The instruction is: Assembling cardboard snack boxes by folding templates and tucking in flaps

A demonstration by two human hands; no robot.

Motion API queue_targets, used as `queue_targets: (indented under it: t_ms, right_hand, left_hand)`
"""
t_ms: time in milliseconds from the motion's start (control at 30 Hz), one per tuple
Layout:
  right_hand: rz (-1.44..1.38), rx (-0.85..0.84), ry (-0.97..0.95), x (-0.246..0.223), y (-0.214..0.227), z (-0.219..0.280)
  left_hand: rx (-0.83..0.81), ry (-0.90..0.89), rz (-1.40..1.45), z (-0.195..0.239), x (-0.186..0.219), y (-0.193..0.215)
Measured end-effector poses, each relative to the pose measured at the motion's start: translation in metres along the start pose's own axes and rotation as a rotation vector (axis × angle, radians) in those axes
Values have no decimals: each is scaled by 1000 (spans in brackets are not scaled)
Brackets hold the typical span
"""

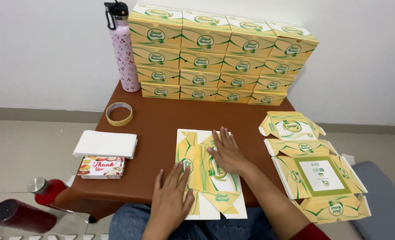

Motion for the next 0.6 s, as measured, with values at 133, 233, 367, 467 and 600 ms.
queue_targets:
  t_ms: [133,233,367,467,600]
  right_hand:
    - [73,104,-46,27,0,-40]
    - [76,236,42,33,3,-51]
    - [109,370,24,28,0,-40]
    - [81,294,-28,17,-8,-13]
    - [41,137,25,-12,-23,42]
  left_hand:
    - [0,-6,-13,0,-2,-3]
    - [9,-4,-17,1,0,-1]
    - [-10,9,-8,1,2,3]
    - [-3,15,-18,1,2,2]
    - [-56,50,-44,0,1,1]
Point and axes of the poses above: each hand's wrist, its own z-axis away from the middle knuckle, its own y-axis out of the back of the hand, x = y × z, the point moved 3 cm from there along -z, towards the middle knuckle, and after that the axes turned 12 degrees about y, right-handed, at the moved point
